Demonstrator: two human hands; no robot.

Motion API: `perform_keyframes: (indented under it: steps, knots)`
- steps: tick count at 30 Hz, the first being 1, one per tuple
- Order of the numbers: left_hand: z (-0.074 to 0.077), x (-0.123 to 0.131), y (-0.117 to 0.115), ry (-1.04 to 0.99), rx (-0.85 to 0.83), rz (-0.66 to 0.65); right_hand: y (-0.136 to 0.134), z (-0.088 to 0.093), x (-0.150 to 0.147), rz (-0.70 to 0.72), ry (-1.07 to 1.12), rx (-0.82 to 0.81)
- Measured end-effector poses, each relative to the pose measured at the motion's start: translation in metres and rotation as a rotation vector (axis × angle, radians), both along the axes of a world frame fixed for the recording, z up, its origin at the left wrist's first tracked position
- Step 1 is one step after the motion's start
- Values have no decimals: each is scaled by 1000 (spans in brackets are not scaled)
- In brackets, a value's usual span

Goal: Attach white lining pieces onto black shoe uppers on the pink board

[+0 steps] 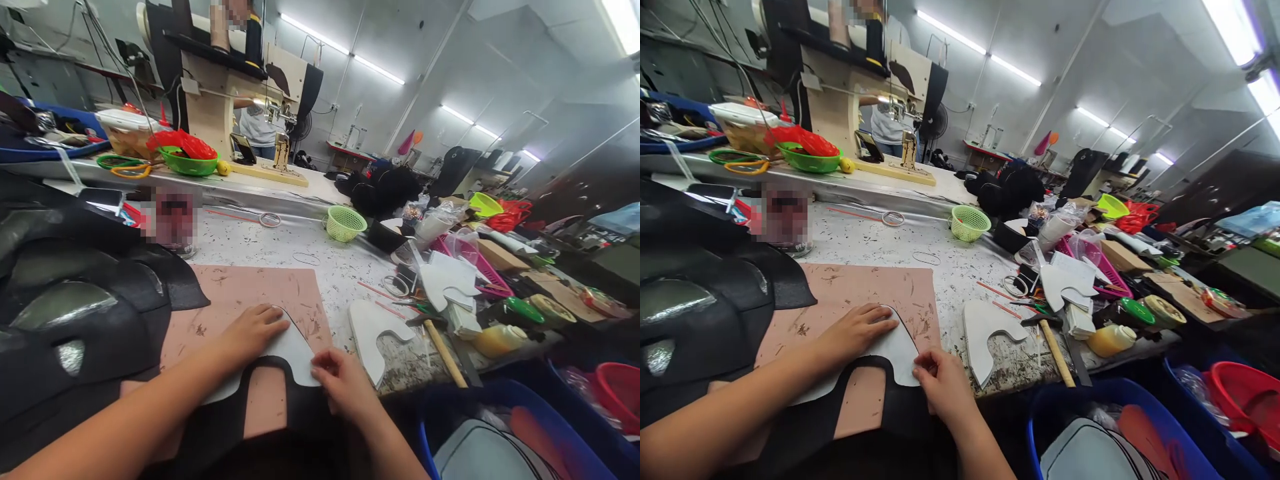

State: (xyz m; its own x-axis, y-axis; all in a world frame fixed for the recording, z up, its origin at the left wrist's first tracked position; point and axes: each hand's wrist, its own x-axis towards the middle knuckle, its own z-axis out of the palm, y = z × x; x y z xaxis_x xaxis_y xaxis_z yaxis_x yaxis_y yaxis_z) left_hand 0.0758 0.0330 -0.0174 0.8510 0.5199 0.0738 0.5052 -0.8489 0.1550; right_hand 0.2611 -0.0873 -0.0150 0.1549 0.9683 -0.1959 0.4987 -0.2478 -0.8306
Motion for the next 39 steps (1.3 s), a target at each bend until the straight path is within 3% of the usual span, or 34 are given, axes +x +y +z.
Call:
perform_keyframes:
  steps: [4,8,13,15,18,21,23,26,29,34,36,39]
  knots:
    - [-9,-5,2,-11,24,-14,-7,0,-4,-20,-72,38]
    - [-14,-7,4,-17,57,-34,-8,5,-10,51,-298,86]
    - [-20,-13,2,26,76,-68,-12,23,3,216,-632,-49]
    - [-21,-15,0,55,60,-50,-3,32,7,222,-677,-39]
    - [-20,-14,-5,56,32,-32,27,32,-2,208,-493,192]
    - [-18,-14,-4,1,1,-25,63,14,-26,290,-132,425]
    - [-17,-16,-1,-53,-15,27,79,-2,-41,329,-37,457]
    - [-18,-28,-3,-95,-6,156,87,-17,-52,405,-141,438]
    - [-23,-51,-26,-51,59,178,82,-18,-54,523,-312,401]
    - [-33,-102,-97,-13,204,53,76,-10,-58,637,-545,308]
    - [-31,-118,-119,-16,228,20,74,-7,-60,684,-586,285]
    - [-16,-134,-137,-29,147,-53,72,0,-59,749,-593,251]
